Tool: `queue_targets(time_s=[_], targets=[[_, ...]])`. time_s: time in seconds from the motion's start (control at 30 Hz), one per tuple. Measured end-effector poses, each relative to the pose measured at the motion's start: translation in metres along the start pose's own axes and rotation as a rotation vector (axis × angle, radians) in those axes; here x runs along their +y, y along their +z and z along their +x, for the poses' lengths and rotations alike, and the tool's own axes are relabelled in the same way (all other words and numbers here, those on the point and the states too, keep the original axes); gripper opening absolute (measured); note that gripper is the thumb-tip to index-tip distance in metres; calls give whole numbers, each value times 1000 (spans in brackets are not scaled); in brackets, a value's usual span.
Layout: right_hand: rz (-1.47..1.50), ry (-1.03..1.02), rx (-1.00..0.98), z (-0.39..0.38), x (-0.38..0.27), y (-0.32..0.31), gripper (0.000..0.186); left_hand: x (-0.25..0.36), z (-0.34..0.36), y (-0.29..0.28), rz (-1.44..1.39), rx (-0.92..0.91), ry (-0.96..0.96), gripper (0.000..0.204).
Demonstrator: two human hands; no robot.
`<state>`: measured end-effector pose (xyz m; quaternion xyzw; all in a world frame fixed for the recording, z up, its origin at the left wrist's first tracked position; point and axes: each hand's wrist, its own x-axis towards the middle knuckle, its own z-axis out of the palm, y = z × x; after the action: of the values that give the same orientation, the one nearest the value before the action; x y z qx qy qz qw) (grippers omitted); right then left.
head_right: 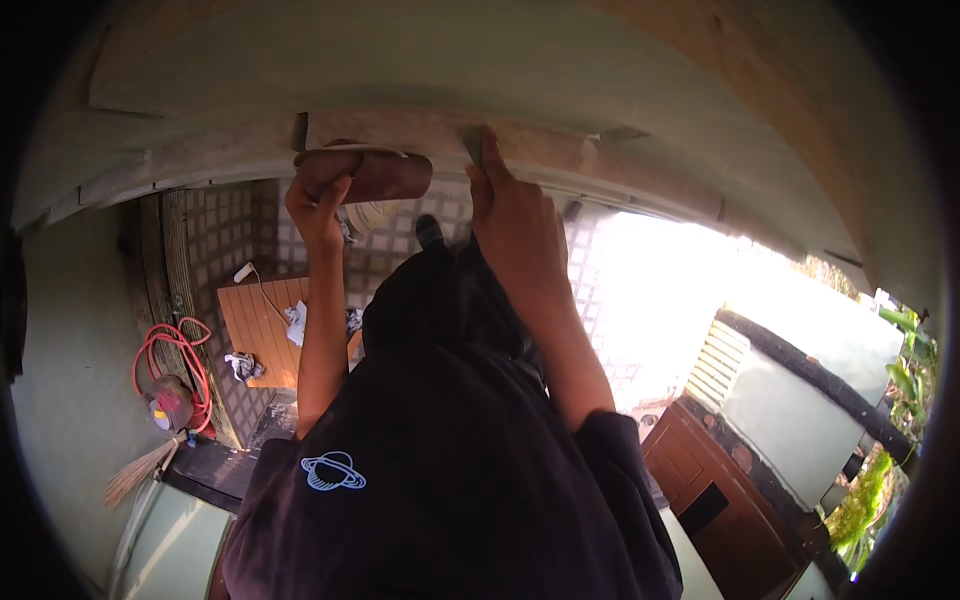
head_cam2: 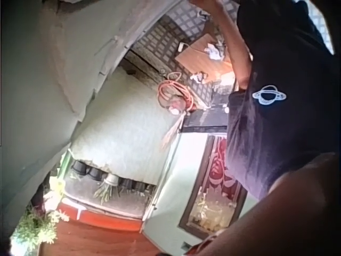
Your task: Scraping old paint and debris from a wall followed by sanding to prepare the surface for painting.
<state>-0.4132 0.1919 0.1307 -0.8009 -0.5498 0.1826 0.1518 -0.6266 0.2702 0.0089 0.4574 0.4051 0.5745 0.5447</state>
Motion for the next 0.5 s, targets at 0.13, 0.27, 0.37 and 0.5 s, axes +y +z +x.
queue_targets(time_s=[0.13,0.27,0.37,0.5], targets=[[64,15,9,-8,4,-4,45,-1,3,-4,7,-8,2,27],[133,67,-63,-7,5,-10,46,4,3,4,16,0,-29,28],[57,59,-35,7,-5,-7,47,5,4,4,-3,-2,4,28],[41,83,-74,-15,0,-5,47,7,2,5,-25,19,-40,25]])
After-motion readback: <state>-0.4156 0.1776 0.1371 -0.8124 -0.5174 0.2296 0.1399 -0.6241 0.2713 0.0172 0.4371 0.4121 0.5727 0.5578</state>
